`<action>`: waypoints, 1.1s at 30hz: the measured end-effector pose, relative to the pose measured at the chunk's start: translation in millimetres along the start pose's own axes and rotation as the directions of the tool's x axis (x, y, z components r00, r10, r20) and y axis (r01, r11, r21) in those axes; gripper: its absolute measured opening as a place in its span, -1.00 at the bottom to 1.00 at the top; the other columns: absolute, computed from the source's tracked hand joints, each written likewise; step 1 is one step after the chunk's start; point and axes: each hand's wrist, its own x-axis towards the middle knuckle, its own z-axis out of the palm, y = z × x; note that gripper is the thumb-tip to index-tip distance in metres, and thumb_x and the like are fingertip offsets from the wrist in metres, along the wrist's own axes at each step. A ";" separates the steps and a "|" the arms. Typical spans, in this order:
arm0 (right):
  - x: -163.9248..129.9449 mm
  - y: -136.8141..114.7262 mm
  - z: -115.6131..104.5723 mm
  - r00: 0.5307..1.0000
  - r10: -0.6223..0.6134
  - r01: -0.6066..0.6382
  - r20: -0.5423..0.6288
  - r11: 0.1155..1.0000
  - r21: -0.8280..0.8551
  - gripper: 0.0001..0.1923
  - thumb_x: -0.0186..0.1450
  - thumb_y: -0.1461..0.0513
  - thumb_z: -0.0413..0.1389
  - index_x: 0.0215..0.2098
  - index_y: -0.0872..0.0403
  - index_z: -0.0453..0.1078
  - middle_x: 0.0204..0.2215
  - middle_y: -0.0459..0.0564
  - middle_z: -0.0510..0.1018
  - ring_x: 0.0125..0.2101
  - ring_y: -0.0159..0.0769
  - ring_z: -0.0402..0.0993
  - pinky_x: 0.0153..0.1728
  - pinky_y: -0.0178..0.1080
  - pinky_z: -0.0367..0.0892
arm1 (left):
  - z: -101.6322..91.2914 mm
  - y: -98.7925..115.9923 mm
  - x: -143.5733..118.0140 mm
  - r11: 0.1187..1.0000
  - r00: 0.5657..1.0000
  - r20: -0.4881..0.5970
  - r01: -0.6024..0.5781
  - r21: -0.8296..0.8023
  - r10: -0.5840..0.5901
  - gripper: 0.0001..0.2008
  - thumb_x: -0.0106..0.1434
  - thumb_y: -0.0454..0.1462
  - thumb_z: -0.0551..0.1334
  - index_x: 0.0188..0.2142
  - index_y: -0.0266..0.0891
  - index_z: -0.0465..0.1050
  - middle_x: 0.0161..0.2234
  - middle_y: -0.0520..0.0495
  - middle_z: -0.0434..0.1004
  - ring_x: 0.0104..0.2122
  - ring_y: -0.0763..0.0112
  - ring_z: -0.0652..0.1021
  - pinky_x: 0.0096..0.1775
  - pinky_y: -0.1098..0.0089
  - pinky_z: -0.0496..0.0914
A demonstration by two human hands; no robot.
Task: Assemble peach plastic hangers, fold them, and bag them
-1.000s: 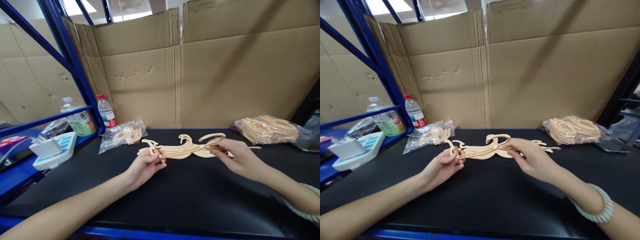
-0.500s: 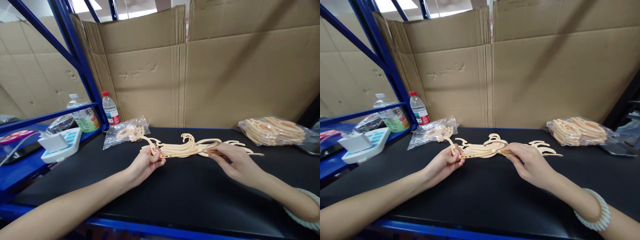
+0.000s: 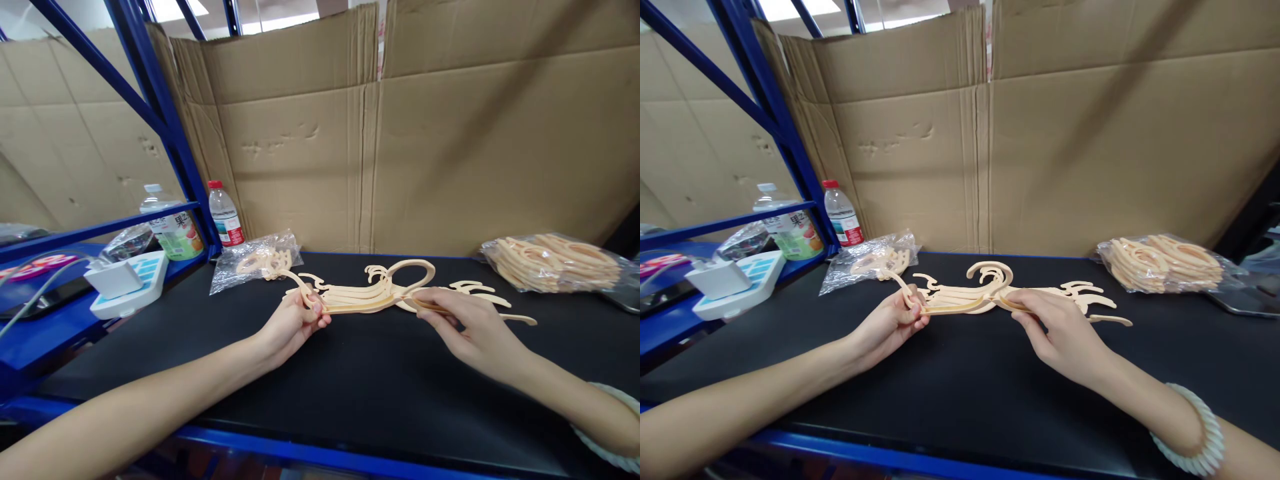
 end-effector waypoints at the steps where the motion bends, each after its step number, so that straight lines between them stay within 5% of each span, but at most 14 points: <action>1: -0.2 -0.2 0.0 1.000 0.007 -0.007 0.002 1.000 -0.002 -0.81 0.34 0.26 0.01 -0.09 0.00 0.36 -0.21 0.02 0.60 -0.28 -0.18 0.57 -0.32 -0.19 0.50 | 0.1 -0.2 0.3 1.000 1.000 -0.006 -0.003 0.004 0.003 -0.76 -0.04 -0.56 0.25 -0.50 -0.28 0.24 -0.49 0.06 0.38 -0.56 0.56 0.48 -0.50 0.58 0.36; 24: 6.4 -4.8 -3.0 0.979 0.195 -0.197 0.063 0.980 0.024 -0.83 0.35 0.20 -0.01 -0.15 0.02 0.37 -0.39 -0.09 0.57 -0.43 -0.31 0.50 -0.42 -0.30 0.33 | 4.1 1.3 8.2 0.999 0.992 -0.124 -0.042 -0.032 0.037 -0.73 0.14 -0.63 0.13 -0.56 -0.33 0.27 -0.53 0.00 0.45 -0.49 0.54 0.54 -0.33 0.55 0.52; 33: 11.9 9.0 -2.5 0.963 0.268 -0.268 -0.008 0.963 0.031 -0.84 0.32 0.21 0.01 -0.19 0.03 0.41 -0.39 -0.09 0.52 -0.46 -0.33 0.45 -0.40 -0.28 0.31 | 1.7 1.1 7.7 0.999 1.000 -0.008 -0.017 0.048 0.017 -0.92 0.19 -0.46 0.26 -0.36 -0.33 0.38 -0.38 -0.05 0.54 -0.44 0.55 0.57 -0.31 0.58 0.50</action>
